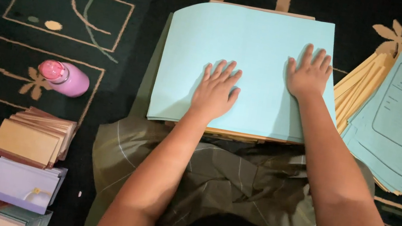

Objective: The person is sitting on the floor, flipping through and smoothing out a stack of light blue paper folders.

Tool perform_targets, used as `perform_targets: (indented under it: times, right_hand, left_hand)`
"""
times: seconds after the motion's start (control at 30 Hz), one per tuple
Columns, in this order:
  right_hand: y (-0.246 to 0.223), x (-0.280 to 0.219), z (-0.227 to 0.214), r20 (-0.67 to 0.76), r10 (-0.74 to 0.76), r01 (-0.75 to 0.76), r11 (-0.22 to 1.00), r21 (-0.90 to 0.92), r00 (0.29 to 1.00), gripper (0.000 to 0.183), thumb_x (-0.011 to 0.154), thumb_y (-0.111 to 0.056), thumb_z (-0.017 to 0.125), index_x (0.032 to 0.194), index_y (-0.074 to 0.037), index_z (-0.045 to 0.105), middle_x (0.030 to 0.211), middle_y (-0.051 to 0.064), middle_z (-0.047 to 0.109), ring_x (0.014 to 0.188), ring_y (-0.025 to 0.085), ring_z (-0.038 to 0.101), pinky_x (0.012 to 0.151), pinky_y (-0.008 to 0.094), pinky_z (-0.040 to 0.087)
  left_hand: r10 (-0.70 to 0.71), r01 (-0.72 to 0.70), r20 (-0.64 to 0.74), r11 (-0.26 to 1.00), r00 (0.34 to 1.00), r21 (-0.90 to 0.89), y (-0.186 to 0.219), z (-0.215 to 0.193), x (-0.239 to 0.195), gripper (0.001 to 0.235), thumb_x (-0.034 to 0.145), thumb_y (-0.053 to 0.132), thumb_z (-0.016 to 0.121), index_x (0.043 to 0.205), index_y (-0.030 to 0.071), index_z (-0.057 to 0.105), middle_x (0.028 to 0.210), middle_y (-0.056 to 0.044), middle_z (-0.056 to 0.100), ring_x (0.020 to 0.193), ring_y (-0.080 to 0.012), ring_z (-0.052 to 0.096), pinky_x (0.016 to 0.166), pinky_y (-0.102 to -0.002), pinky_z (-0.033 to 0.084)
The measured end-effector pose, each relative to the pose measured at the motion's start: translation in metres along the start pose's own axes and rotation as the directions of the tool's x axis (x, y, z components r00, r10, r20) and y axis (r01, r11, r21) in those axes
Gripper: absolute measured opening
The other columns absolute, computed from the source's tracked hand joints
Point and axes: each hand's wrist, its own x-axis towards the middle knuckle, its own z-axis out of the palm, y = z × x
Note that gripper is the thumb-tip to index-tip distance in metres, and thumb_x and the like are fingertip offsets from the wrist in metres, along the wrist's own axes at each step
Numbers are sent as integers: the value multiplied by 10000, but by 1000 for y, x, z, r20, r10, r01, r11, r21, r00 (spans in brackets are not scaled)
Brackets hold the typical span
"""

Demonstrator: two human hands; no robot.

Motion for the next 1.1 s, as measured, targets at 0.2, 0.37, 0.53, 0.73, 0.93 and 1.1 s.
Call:
perform_targets:
  times: [0.2,0.37,0.53,0.73,0.93,1.1]
  right_hand:
    - [18,-38,7,-37,-68,67,997,-29,997,805,1077,-619,169,1689,-96,166,1697,271,194,1579,434,161,1272,522,182]
    - [40,-82,14,-7,-98,98,995,-9,995,819,1080,-615,188,1680,-57,175,1695,282,190,1583,426,161,1284,498,173]
    - [46,-48,19,-24,-159,158,987,-26,987,856,1067,-630,199,1671,-24,178,1681,310,195,1578,431,164,1280,489,172]
    - [34,47,32,-175,-277,289,956,50,945,763,1118,-479,271,1625,88,210,1649,362,184,1526,485,163,1221,532,158]
    - [14,113,21,-196,-242,260,963,69,950,672,1166,-411,333,1645,39,191,1650,341,182,1522,480,185,1220,509,185]
    - [24,120,27,-309,-266,306,948,89,913,634,1169,-350,471,1606,76,300,1602,348,289,1449,509,333,1174,508,279]
  left_hand:
    - [-11,11,15,1000,1000,5,0,1,-1,521,1049,415,468,1539,242,507,1660,-46,379,1560,-276,284,1277,-554,129]
    - [10,-10,-22,1000,1000,26,0,8,-4,511,1046,412,479,1526,244,525,1636,-58,413,1544,-289,312,1264,-567,157]
    - [20,-18,-68,999,997,34,0,9,0,524,1048,411,488,1527,205,531,1634,-93,412,1541,-317,315,1258,-587,150]
    - [23,-21,-99,1000,995,24,8,0,-3,561,1031,398,452,1495,91,520,1623,-106,404,1545,-316,254,1263,-553,105]
    - [37,-53,-264,997,964,-55,12,-6,-4,479,950,311,633,1394,131,627,1561,-122,480,1507,-328,358,1259,-556,206]
    - [1,-14,-188,998,982,-66,14,-12,-2,470,970,348,578,1397,158,632,1582,-120,461,1529,-313,314,1263,-545,175]
